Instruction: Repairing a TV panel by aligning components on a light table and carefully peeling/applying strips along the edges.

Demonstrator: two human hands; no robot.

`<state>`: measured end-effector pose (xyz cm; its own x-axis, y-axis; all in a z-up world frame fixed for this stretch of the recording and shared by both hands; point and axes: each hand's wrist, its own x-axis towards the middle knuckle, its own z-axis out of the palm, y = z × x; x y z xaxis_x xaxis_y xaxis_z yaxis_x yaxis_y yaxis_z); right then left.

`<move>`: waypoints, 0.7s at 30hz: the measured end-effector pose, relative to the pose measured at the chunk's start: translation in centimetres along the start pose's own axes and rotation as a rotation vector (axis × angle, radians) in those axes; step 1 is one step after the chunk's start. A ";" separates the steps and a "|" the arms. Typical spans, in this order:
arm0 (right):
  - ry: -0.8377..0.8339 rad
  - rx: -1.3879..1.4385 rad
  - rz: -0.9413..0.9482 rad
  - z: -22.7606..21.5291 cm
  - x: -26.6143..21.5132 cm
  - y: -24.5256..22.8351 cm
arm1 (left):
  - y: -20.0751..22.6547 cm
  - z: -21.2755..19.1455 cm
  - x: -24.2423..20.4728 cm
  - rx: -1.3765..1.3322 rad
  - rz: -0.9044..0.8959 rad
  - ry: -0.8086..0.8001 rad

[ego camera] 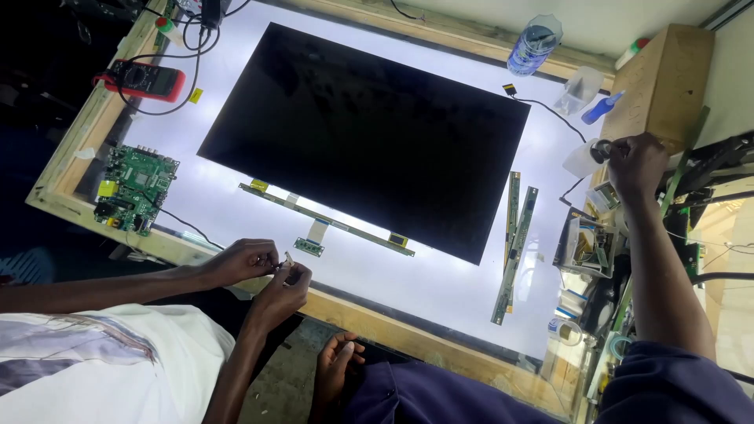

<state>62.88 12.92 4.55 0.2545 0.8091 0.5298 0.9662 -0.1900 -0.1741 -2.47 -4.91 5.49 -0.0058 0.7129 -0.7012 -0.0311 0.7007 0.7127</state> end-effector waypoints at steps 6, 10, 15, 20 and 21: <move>0.003 0.021 -0.020 0.6 -0.5 0.5 | -0.3 -0.2 0.5 0.013 0.021 -0.011; -0.007 0.019 0.016 -0.2 -0.5 -0.6 | -0.3 -0.1 0.3 0.021 0.014 -0.005; -0.041 0.147 0.087 -0.9 -0.3 -1.1 | -0.7 -0.2 0.6 0.027 0.038 -0.012; -0.052 0.167 0.099 -0.1 -0.4 -0.3 | -0.4 0.0 0.4 0.031 0.025 -0.008; -0.038 0.194 0.117 0.0 -0.5 -0.2 | -0.6 -0.1 0.5 0.027 0.024 -0.011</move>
<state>62.57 12.59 4.32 0.3592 0.8088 0.4657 0.9034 -0.1762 -0.3909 -2.55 -5.02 4.70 0.0045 0.7295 -0.6840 -0.0041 0.6840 0.7295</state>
